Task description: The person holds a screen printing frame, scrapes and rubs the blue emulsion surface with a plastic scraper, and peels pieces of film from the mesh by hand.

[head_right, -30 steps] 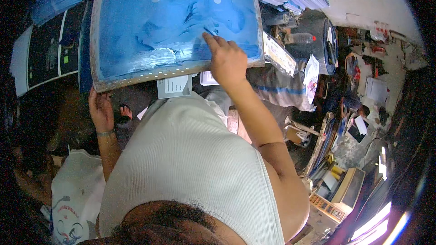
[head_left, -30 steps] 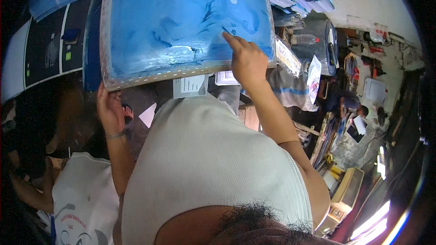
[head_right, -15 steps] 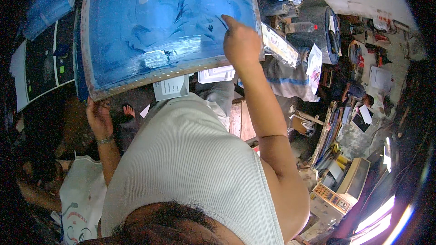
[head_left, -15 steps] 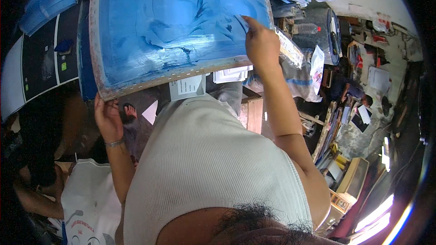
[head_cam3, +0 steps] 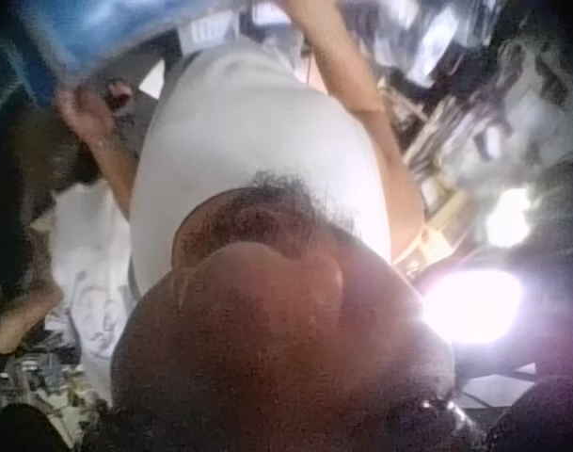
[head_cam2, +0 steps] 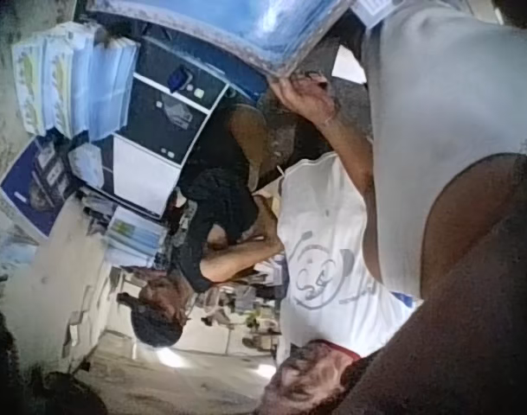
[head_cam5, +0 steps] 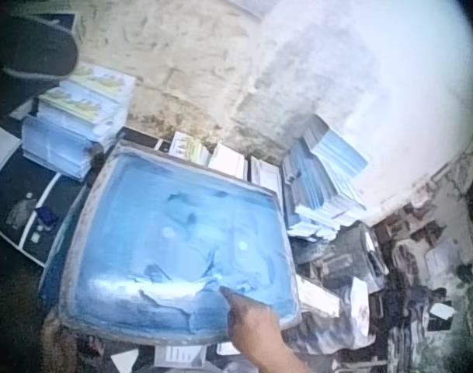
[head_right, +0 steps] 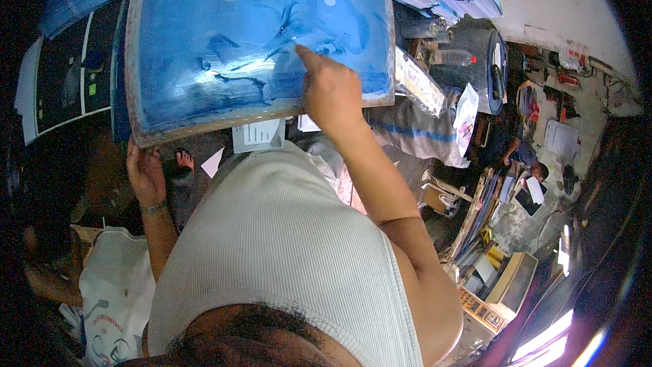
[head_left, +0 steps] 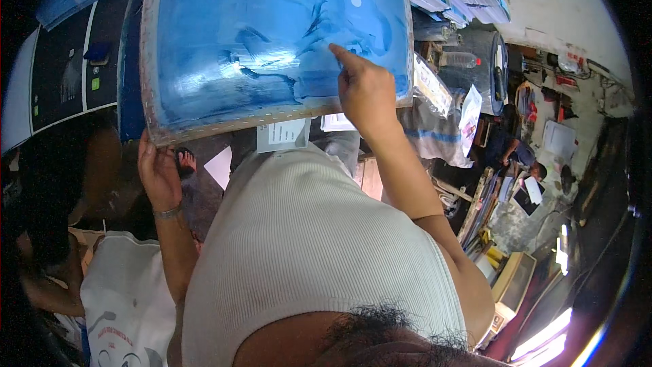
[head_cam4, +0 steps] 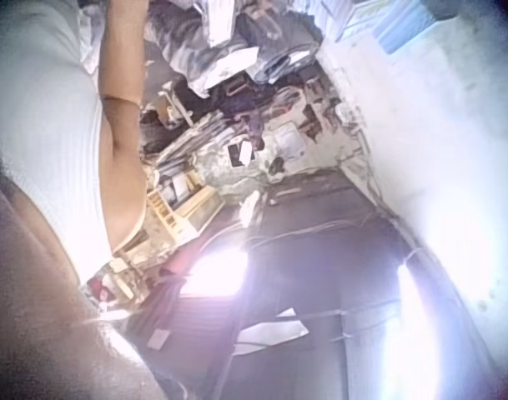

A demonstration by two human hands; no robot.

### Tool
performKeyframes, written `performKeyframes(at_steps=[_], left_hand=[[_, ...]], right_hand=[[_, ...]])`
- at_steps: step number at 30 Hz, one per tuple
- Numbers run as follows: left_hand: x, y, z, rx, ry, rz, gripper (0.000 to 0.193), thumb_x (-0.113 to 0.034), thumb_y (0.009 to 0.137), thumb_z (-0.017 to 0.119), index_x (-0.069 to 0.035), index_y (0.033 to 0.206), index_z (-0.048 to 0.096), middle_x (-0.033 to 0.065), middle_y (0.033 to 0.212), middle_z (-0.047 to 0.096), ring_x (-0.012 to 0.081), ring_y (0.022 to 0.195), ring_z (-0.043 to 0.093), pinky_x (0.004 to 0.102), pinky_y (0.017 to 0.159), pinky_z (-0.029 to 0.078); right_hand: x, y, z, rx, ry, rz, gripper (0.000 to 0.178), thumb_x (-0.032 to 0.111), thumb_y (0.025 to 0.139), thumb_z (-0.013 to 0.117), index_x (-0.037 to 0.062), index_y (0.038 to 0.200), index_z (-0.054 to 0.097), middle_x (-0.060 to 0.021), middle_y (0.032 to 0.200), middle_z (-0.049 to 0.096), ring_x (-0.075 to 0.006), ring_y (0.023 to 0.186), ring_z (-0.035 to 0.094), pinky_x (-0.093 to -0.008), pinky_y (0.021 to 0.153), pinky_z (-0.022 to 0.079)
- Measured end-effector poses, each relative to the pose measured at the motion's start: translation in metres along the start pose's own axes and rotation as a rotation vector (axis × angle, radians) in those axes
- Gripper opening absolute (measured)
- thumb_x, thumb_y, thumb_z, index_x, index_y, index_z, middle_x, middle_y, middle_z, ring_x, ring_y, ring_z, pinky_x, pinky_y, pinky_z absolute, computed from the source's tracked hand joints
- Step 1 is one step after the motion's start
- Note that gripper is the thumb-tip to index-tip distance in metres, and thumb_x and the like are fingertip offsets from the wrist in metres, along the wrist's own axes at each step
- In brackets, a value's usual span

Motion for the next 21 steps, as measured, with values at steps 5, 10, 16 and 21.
performKeyframes(at_steps=[5,10,16,21], left_hand=[[0.001,-0.001,-0.002,-0.022,0.040,-0.004,0.048,-0.027,0.098,0.050,-0.001,0.138,0.047,0.0095,0.131,0.056,0.0217,0.120,0.052,0.0373,0.103,0.038],[0.001,-0.002,-0.002,-0.109,0.070,-0.016,0.053,-0.026,0.099,0.047,0.006,0.141,0.042,0.0166,0.135,0.052,0.0251,0.124,0.049,0.0414,0.109,0.034],[0.006,-0.002,-0.006,-0.049,0.009,0.016,0.048,-0.027,0.100,0.048,0.000,0.141,0.045,0.0093,0.133,0.055,0.0212,0.123,0.050,0.0376,0.107,0.035],[0.007,-0.002,-0.007,-0.043,0.023,-0.005,0.048,-0.026,0.100,0.048,0.000,0.141,0.045,0.0095,0.135,0.055,0.0211,0.125,0.049,0.0370,0.107,0.034]], right_hand=[[-0.007,0.038,-0.017,-0.019,-0.023,0.054,0.034,0.007,0.083,0.059,0.0153,0.114,0.071,-0.0233,0.084,0.068,-0.0423,0.075,0.067,-0.0497,0.071,0.054],[-0.024,0.077,-0.011,0.003,-0.135,0.067,0.032,0.010,0.085,0.060,0.0117,0.116,0.071,-0.0155,0.094,0.073,-0.0362,0.082,0.070,-0.0416,0.075,0.056],[-0.029,0.085,0.000,-0.029,-0.097,0.041,0.033,0.010,0.084,0.060,0.0095,0.115,0.071,-0.0149,0.094,0.073,-0.0358,0.083,0.070,-0.0414,0.077,0.056],[-0.030,0.093,0.005,-0.039,-0.176,0.017,0.032,0.009,0.084,0.061,0.0152,0.113,0.072,-0.0158,0.091,0.072,-0.0366,0.082,0.069,-0.0429,0.075,0.056]])
Point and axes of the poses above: each hand's wrist, its own y-axis towards the middle knuckle, its own z-axis out of the palm, x = y × z, the point moved 5 cm from there along y, towards the middle knuckle
